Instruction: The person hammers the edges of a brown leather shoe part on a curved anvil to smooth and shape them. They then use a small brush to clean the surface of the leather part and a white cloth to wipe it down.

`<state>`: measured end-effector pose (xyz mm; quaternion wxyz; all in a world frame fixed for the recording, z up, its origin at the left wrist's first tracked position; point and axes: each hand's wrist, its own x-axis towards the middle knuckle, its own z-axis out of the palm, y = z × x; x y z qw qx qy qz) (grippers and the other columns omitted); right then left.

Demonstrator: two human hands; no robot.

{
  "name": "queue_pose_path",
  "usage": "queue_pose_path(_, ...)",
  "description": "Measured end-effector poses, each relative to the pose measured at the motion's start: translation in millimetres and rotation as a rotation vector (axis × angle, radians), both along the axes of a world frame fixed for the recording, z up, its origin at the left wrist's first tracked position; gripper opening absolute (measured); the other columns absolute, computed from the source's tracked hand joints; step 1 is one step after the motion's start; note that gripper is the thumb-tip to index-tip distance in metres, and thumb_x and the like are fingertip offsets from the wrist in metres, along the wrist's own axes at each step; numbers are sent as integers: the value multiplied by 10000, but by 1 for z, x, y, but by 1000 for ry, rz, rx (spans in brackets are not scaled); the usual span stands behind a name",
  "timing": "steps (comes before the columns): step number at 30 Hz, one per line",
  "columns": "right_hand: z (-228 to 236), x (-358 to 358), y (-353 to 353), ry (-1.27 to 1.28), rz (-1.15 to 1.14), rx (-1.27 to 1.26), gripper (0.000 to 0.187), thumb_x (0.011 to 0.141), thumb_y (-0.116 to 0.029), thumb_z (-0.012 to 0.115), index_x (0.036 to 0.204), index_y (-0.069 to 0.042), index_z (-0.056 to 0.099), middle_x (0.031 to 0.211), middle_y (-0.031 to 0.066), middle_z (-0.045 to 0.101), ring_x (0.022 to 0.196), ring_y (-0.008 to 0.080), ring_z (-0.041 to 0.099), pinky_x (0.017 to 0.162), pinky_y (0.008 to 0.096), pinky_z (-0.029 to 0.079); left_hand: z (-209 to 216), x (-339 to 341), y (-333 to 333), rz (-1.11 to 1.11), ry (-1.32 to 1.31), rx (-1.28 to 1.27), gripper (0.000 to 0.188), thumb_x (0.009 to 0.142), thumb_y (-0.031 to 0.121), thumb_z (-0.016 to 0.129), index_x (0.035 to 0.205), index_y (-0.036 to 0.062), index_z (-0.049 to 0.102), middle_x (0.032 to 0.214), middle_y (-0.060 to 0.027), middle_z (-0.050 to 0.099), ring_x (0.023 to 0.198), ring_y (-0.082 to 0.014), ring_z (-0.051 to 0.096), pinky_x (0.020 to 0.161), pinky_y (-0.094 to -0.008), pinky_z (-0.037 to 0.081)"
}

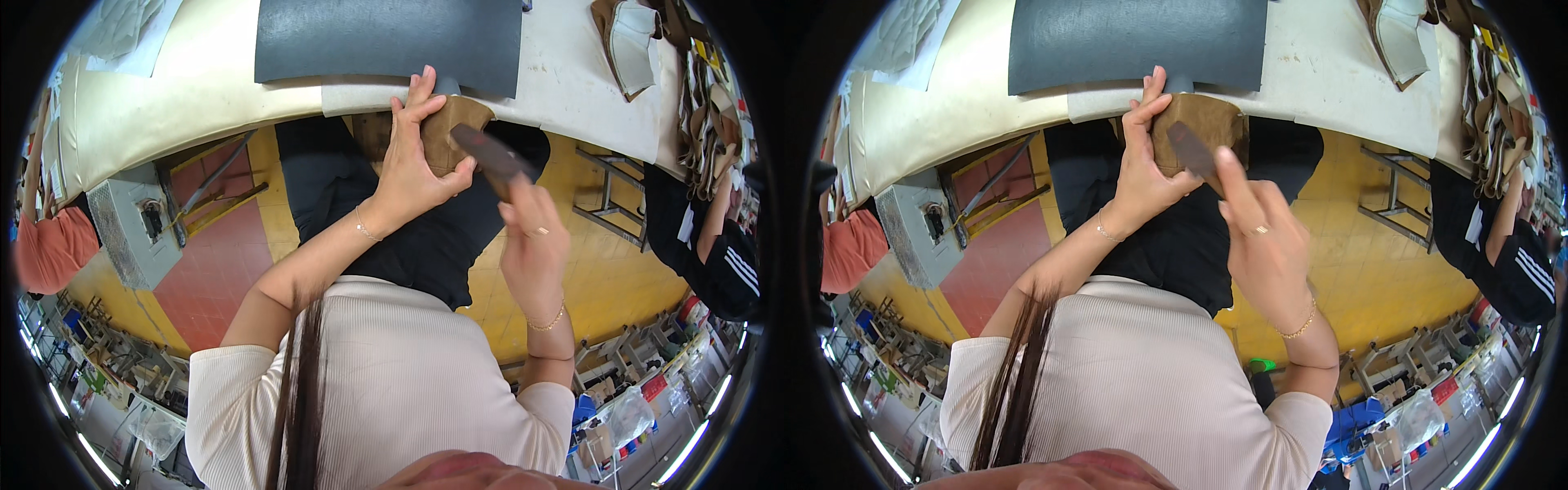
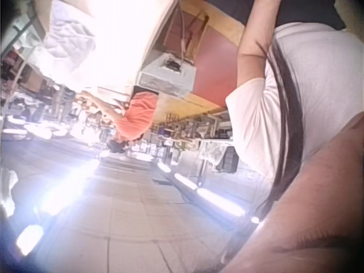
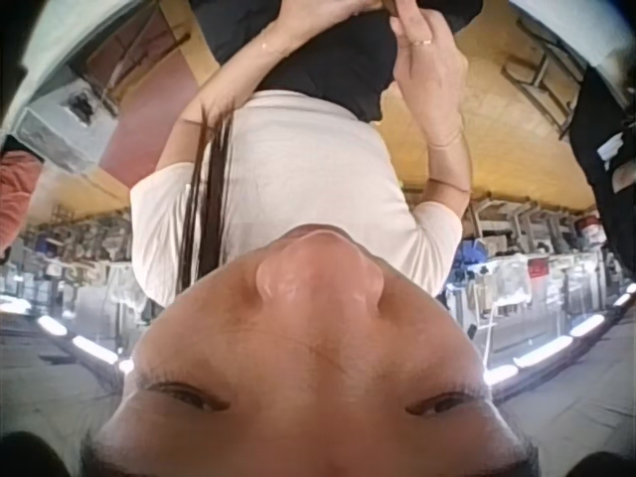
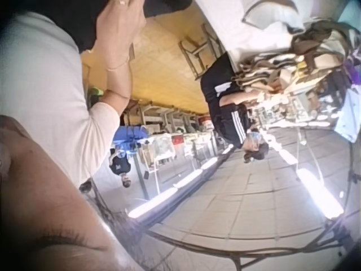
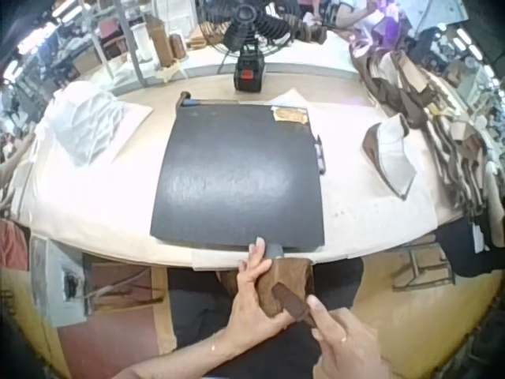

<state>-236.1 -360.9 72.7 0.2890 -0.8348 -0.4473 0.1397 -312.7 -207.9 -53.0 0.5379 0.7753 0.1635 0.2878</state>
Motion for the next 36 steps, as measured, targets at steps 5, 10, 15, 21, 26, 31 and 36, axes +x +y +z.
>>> queue_pose_path(5, -11, 0, -1, -2, -1, 24, 502, 892, 62, 616, 1377, -59, 569, 1040, 155, 656, 741, 258, 640, 643, 322, 529, -1, 1, -1, 4, 4, 8, 775, 712, 163, 784, 1337, 88, 333, 1620, -232, 200, 1514, -424, 143, 1196, -610, 23)
queue_pose_path(10, -9, 0, -7, 26, -29, 134, 545, 879, 49, 639, 1401, -82, 551, 961, 121, 640, 708, 247, 623, 612, 329, 518, 1, 0, 0, 14, 9, -3, 769, 720, 167, 779, 1340, 85, 332, 1621, -230, 201, 1513, -424, 145, 1196, -609, 22)
queue_pose_path(15, -14, 4, 4, -86, 59, -15, 573, 822, 137, 593, 1373, -16, 563, 1011, 152, 664, 740, 258, 648, 635, 305, 532, 0, 4, -1, 8, -2, -1, 758, 726, 168, 774, 1338, 85, 335, 1621, -232, 201, 1514, -420, 147, 1197, -602, 17)
queue_pose_path(21, -25, -2, -2, -46, -2, 89, 587, 820, 106, 631, 1386, -37, 561, 924, 122, 639, 709, 242, 632, 615, 314, 525, -1, 3, -2, 9, -4, -3, 761, 727, 167, 775, 1340, 84, 330, 1616, -237, 211, 1515, -416, 147, 1200, -593, 14)
queue_pose_path(26, -18, -4, -4, -37, -28, 198, 586, 841, 60, 657, 1403, -71, 554, 901, 106, 625, 688, 233, 618, 603, 317, 516, 1, 3, -1, 14, -2, -7, 770, 717, 156, 778, 1339, 85, 331, 1612, -234, 225, 1515, -415, 147, 1202, -592, 10)
queue_pose_path(31, -10, 2, 8, -96, 70, 25, 564, 822, 96, 630, 1373, -9, 565, 918, 134, 645, 698, 245, 634, 621, 294, 524, 1, 3, -2, 11, 3, -13, 771, 710, 145, 771, 1340, 83, 329, 1616, -231, 213, 1516, -415, 144, 1201, -594, 10)
queue_pose_path(36, -20, -10, -6, 2, -3, 248, 626, 830, 3, 705, 1419, -147, 553, 852, 65, 597, 645, 213, 590, 559, 340, 494, -3, 2, -2, 14, 2, 18, 823, 704, 191, 826, 1347, 83, 323, 1619, -226, 208, 1517, -413, 141, 1198, -603, 18)
